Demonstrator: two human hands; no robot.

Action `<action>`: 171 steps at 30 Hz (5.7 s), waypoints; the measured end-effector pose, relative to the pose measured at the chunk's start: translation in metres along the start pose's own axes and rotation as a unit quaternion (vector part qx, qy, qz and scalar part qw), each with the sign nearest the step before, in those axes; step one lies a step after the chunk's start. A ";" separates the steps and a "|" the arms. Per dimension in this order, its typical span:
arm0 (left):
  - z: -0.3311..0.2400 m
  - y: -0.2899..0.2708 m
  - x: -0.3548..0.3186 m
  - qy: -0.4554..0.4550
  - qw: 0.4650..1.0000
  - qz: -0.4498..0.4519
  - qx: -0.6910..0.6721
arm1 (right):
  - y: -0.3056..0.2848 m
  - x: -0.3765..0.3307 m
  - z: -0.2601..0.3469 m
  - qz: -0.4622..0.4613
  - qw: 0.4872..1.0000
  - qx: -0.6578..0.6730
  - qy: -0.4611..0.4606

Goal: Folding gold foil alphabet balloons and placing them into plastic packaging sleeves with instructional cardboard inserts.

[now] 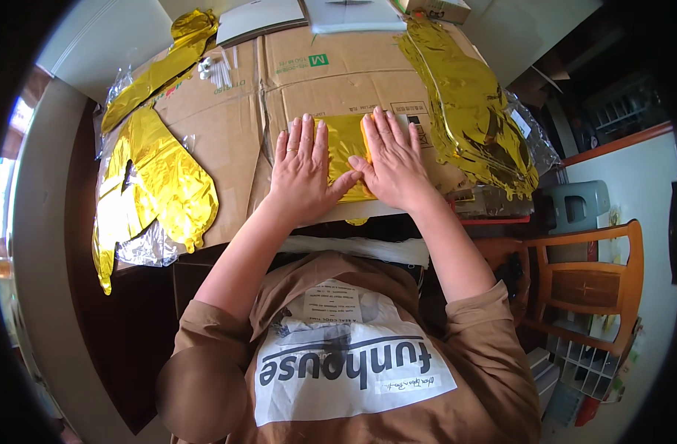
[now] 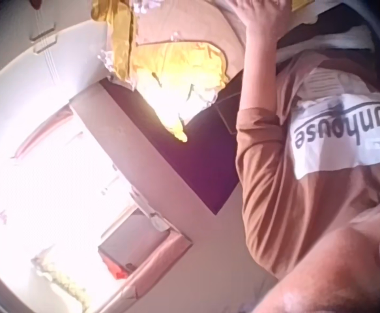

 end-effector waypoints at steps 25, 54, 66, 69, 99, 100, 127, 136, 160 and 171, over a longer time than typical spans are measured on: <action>-0.018 0.007 0.023 -0.041 0.998 0.051 0.002 | 0.009 -0.144 -0.042 -0.075 0.689 0.633 0.345; -0.014 0.010 0.025 -0.045 0.998 0.048 -0.009 | -0.180 -0.141 -0.158 -0.359 0.738 0.503 0.271; -0.010 0.003 0.023 -0.053 0.997 0.023 -0.057 | -0.063 0.023 -0.163 -0.247 0.786 0.437 0.361; -0.013 0.003 0.024 -0.045 0.998 0.024 -0.048 | -0.072 0.035 -0.173 -0.291 0.729 0.494 0.374; -0.018 0.002 0.013 -0.032 0.998 0.004 -0.061 | -0.106 -0.010 -0.033 -0.074 0.986 0.116 0.091; -0.017 0.003 0.013 -0.030 0.998 0.000 -0.062 | -0.102 -0.006 -0.012 -0.112 0.983 0.143 0.029; 0.017 -0.026 0.010 -0.075 0.937 -0.080 -0.330 | -0.012 -0.004 -0.007 0.023 0.999 0.017 -0.029; 0.075 -0.049 0.006 -0.148 0.913 -0.041 -0.379 | -0.010 -0.003 -0.007 0.036 0.998 0.007 -0.041; 0.096 -0.019 0.072 -0.162 0.892 0.251 -0.338 | -0.009 0.002 -0.005 0.040 0.998 0.019 -0.037; 0.061 -0.061 0.040 -0.063 0.976 0.074 -0.197 | -0.013 0.003 -0.014 -0.014 0.995 0.088 -0.040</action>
Point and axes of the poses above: each hand's wrist, its own x-axis towards the middle knuckle, its own y-axis out of the palm, z = x × y, the point moved 7 cm from there along x, towards the middle knuckle, and after that the axes turned 5 degrees about -y, right-handed, at the moved point
